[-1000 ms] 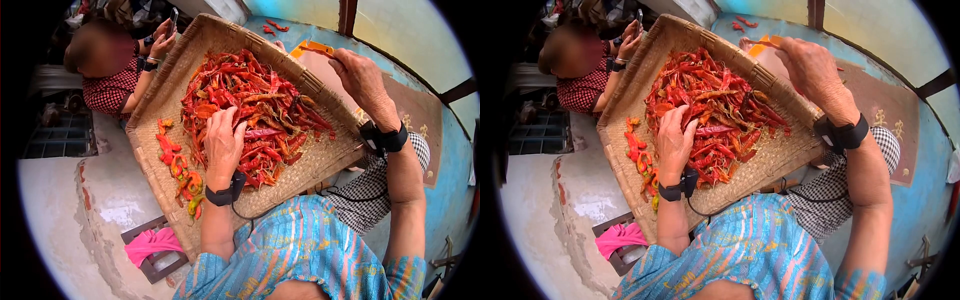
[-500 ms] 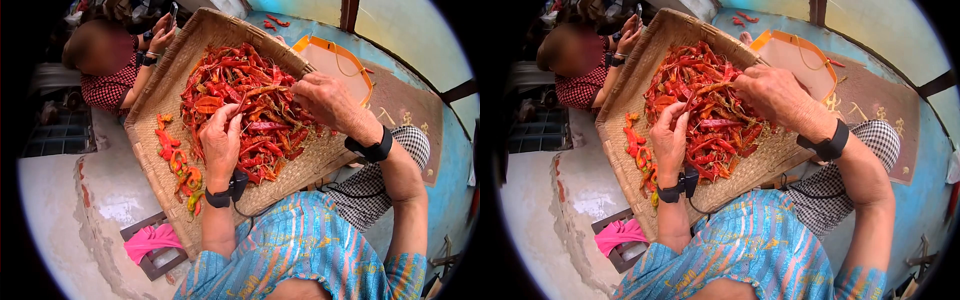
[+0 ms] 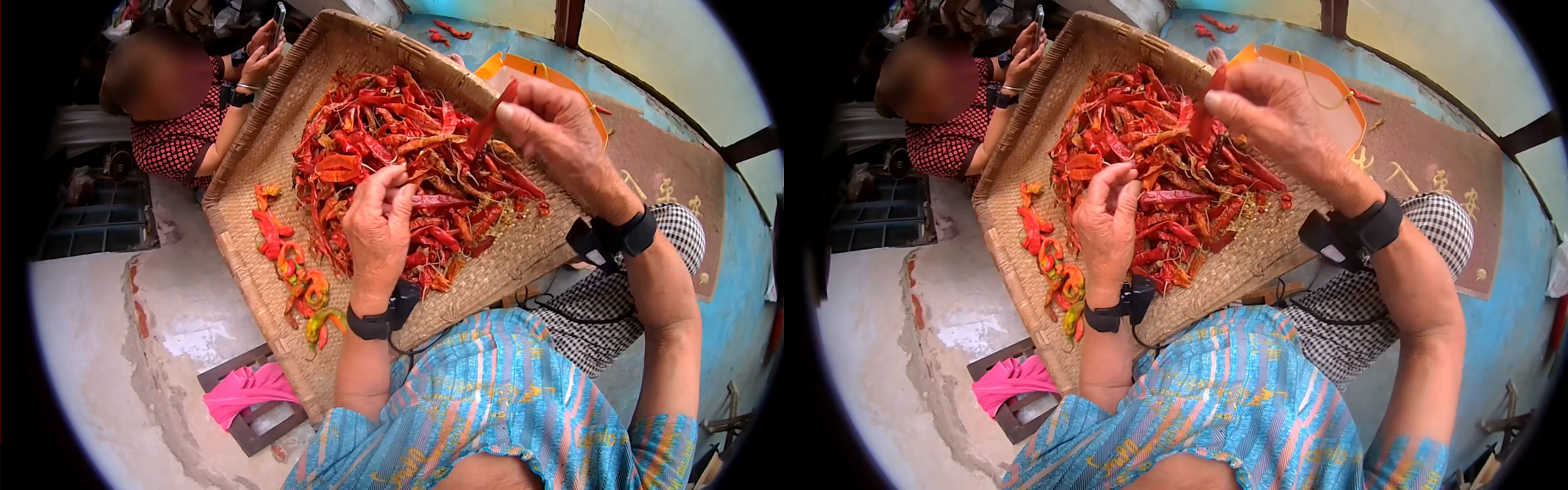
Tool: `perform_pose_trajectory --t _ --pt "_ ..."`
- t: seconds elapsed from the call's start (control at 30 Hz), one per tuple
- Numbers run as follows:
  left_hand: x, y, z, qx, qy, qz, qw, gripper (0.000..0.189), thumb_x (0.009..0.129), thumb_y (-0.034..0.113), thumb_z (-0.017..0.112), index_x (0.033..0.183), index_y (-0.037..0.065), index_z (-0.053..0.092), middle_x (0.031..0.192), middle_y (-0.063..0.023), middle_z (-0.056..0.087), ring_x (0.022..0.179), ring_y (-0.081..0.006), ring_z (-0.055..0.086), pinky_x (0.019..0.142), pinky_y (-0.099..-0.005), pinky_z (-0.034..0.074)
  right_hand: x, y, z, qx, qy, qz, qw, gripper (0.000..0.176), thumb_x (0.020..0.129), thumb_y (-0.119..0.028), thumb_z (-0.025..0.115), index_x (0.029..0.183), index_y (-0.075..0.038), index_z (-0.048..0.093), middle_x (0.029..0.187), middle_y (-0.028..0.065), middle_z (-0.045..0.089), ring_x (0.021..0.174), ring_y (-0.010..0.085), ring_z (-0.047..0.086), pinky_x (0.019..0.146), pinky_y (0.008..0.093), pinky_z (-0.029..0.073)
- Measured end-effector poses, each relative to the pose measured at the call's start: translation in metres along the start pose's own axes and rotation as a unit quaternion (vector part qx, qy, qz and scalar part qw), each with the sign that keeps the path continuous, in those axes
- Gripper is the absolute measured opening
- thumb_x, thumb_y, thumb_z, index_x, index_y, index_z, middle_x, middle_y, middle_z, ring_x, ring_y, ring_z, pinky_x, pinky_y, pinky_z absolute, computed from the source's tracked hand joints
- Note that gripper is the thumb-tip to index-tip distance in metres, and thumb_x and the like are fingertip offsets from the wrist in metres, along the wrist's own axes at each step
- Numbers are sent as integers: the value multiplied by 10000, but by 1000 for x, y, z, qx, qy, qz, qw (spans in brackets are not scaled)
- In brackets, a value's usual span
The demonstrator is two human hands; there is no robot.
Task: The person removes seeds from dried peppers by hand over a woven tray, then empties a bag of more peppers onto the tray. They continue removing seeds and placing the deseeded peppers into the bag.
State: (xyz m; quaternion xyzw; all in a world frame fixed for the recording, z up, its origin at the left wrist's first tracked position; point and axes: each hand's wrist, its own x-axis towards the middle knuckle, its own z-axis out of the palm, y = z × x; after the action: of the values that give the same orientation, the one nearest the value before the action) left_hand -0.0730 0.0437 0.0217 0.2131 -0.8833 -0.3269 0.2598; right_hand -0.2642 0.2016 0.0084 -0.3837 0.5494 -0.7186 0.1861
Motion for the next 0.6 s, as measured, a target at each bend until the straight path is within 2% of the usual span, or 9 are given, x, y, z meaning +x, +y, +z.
perform_pose_trajectory --t 0.07,0.13,0.2,0.27,0.33,0.4,0.47,0.53,0.6 --pt "7 -11 -12 155 -12 38 987 222 880 62 653 1097 21 633 992 -117 646 944 -284 621 778 -385 522 8 -1 -27 -158 51 -53 985 179 954 -216 632 971 -46 684 724 -5 634 642 74 565 586 234 469" --pt "10 -18 -13 174 -43 48 983 238 863 55 655 1097 22 631 981 -119 632 978 -321 591 829 -412 495 14 3 -43 -244 82 -102 961 159 955 -184 623 987 -40 680 750 26 680 661 79 598 612 246 492" --pt "11 -29 -8 214 -42 86 972 228 856 51 658 1082 25 639 976 -120 626 961 -318 588 815 -414 497 14 8 -51 -302 101 -90 944 165 942 -185 634 989 -33 680 759 67 699 678 111 640 636 265 513" --pt "11 -32 -5 251 -40 124 959 218 849 47 660 1066 28 646 971 -120 620 945 -315 586 801 -417 498 12 11 -53 -453 119 -53 882 165 921 -164 642 1025 -37 665 762 90 693 664 170 654 631 312 526" --pt "11 -28 -4 219 -41 74 972 194 872 64 631 1061 25 654 976 -133 626 936 -315 597 856 -408 470 10 14 -48 -465 107 -72 876 171 916 -147 636 1047 -37 650 785 102 678 685 191 654 633 329 522" --pt "10 -21 -6 211 -35 76 974 156 879 51 632 1029 23 668 988 -116 637 915 -277 615 816 -378 488 7 15 -35 -482 77 -108 866 200 905 -113 625 1090 -36 621 832 126 647 727 234 654 637 364 514" --pt "9 -16 -7 106 -27 42 993 143 855 16 659 997 30 676 974 -116 634 867 -267 621 747 -365 510 1 8 -16 -426 25 -98 899 177 905 -105 624 1062 -24 614 853 143 627 752 278 647 662 384 513" --pt "8 -3 -5 73 -19 55 996 148 859 2 657 1003 31 679 980 -108 640 846 -240 635 725 -343 518 -4 7 4 -301 -98 -122 941 187 889 -102 643 1051 -18 603 881 150 624 768 322 636 686 407 516" --pt "9 9 -1 39 -11 68 997 155 862 -11 654 1008 32 682 985 -100 646 825 -212 648 703 -320 526 -8 -1 20 -279 -152 -119 941 217 867 -113 667 1046 -12 598 916 160 612 818 348 627 712 421 514"
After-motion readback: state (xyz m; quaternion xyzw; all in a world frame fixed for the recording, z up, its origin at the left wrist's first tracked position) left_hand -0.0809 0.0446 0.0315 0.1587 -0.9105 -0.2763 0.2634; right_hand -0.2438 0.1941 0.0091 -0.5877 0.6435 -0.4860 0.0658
